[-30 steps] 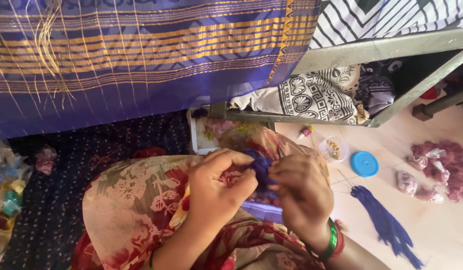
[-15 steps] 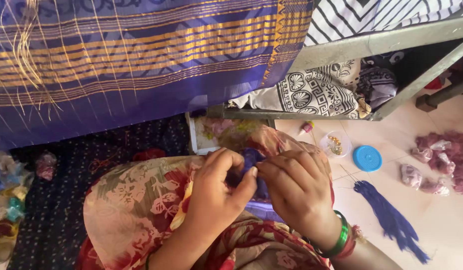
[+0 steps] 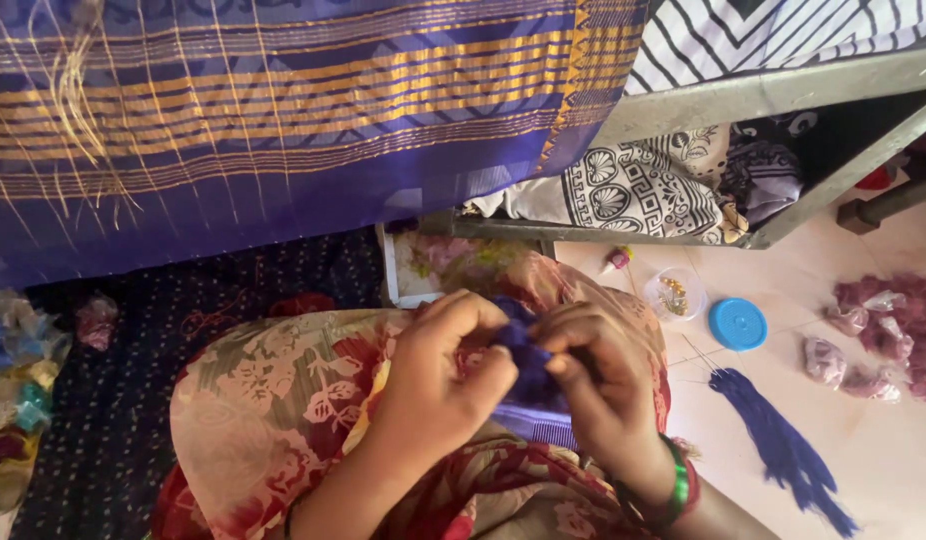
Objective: Manually braiding and cutting synthetic hair to create decorative accessories.
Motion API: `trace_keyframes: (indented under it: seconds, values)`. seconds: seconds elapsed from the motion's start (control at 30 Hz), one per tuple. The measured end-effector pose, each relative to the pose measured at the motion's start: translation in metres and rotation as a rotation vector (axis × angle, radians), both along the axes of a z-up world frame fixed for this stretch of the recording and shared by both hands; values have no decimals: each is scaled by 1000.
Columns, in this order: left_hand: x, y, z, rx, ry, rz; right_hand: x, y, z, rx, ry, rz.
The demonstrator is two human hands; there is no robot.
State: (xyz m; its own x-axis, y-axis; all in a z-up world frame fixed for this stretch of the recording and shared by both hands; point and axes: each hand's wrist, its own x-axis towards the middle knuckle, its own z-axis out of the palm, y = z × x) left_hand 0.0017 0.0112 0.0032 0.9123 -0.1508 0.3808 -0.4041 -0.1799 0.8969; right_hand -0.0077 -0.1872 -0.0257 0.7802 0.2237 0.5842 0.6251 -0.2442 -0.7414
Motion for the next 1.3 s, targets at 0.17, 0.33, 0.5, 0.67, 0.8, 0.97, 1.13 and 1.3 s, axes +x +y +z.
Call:
trace_keyframes:
  seconds: [0.17, 0.33, 0.5, 0.67, 0.8, 0.97, 1.13, 1.3]
  values:
    - [-1, 2, 2, -39, 152, 0, 2, 1, 27, -11, 147, -124]
    - [-5, -3, 3, 79, -29, 74, 2, 7, 66, -452, -297, -164]
    - [-9, -5, 12, 179, -145, 103, 5, 5, 70, -634, -464, -122]
    - [-6, -5, 10, 321, -265, 235, -1, 0, 55, -592, -608, -155]
    - [2, -1, 0, 121, -65, 126, -6, -9, 24, -214, -400, -107]
    - [2, 3, -2, -88, 246, 40, 1, -5, 27, 60, 248, -213]
    - [-3, -5, -6, 75, 4, 59, 1, 3, 54, -318, -216, -167]
    - [-8, -7, 6, 134, 0, 55, -5, -4, 33, -488, -399, -244]
